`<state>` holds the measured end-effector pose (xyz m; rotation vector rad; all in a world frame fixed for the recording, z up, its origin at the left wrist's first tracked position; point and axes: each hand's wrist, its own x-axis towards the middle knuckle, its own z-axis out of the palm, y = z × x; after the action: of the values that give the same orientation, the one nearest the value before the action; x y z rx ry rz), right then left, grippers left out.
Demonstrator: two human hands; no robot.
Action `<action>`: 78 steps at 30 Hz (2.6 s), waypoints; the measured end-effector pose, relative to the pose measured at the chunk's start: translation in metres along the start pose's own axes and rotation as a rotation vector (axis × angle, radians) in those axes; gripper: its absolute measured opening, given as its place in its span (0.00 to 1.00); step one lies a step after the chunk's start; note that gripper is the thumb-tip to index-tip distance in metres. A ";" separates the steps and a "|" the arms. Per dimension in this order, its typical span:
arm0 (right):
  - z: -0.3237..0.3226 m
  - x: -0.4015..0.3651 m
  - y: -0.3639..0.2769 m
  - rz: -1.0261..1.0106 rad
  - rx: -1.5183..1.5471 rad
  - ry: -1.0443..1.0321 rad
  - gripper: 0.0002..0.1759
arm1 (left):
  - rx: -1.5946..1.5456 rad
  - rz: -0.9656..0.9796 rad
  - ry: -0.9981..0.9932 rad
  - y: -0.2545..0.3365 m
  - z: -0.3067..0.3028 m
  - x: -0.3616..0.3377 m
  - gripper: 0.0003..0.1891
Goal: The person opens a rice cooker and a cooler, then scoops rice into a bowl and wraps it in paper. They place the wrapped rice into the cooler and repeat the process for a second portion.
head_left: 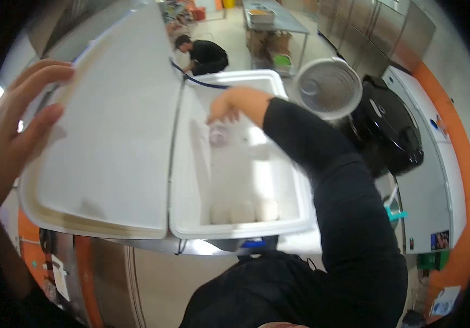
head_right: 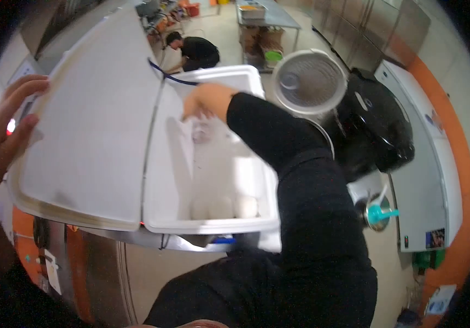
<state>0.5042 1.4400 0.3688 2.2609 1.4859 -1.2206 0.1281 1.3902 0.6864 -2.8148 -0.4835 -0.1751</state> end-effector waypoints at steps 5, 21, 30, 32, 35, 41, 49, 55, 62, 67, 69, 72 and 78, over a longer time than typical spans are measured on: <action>0.043 -0.251 0.043 -0.687 0.149 0.348 0.31 | 0.026 -0.058 -0.128 0.024 -0.028 0.007 0.28; 0.404 -0.259 0.433 0.584 0.224 0.330 0.60 | 0.434 0.216 0.091 0.237 0.028 0.003 0.20; 0.462 -0.231 0.441 0.519 0.379 0.878 0.49 | -1.222 0.050 -0.903 0.440 0.267 0.017 0.19; 0.466 -0.229 0.442 0.523 0.379 0.936 0.48 | -0.947 -0.046 -0.940 0.461 0.380 -0.009 0.27; 0.468 -0.229 0.434 0.533 0.398 1.016 0.47 | -1.027 -0.300 -1.156 0.482 0.479 -0.044 0.37; 0.482 -0.218 0.424 0.592 0.388 1.176 0.47 | -1.344 -0.555 -0.894 0.502 0.499 -0.052 0.27; 0.482 -0.220 0.415 0.563 0.516 1.207 0.46 | -0.775 -0.454 -0.137 0.494 0.519 -0.072 0.14; 0.485 -0.238 0.406 0.479 0.794 1.443 0.46 | -0.834 -0.481 -0.355 0.487 0.501 -0.080 0.20; 0.526 -0.247 0.382 -0.424 1.945 0.875 0.39 | -1.038 -0.224 -0.622 0.495 0.401 -0.043 0.36; 0.487 -0.260 0.292 -0.208 2.025 0.306 0.28 | -2.648 -0.667 -1.011 0.524 0.360 0.011 0.40; 0.476 -0.269 0.294 -0.180 1.513 0.486 0.25 | -2.709 -0.718 -1.034 0.535 0.379 0.011 0.37; 0.463 -0.275 0.312 -0.087 0.949 1.035 0.21 | -2.693 -0.867 -1.057 0.538 0.395 0.000 0.33; 0.521 -0.245 0.395 0.546 0.492 0.920 0.30 | -2.936 -0.862 -0.925 0.513 0.400 -0.006 0.31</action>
<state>0.5116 0.7984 0.0944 3.5042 0.5924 -0.3838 0.3271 1.0408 0.1747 0.1494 0.4912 -0.1865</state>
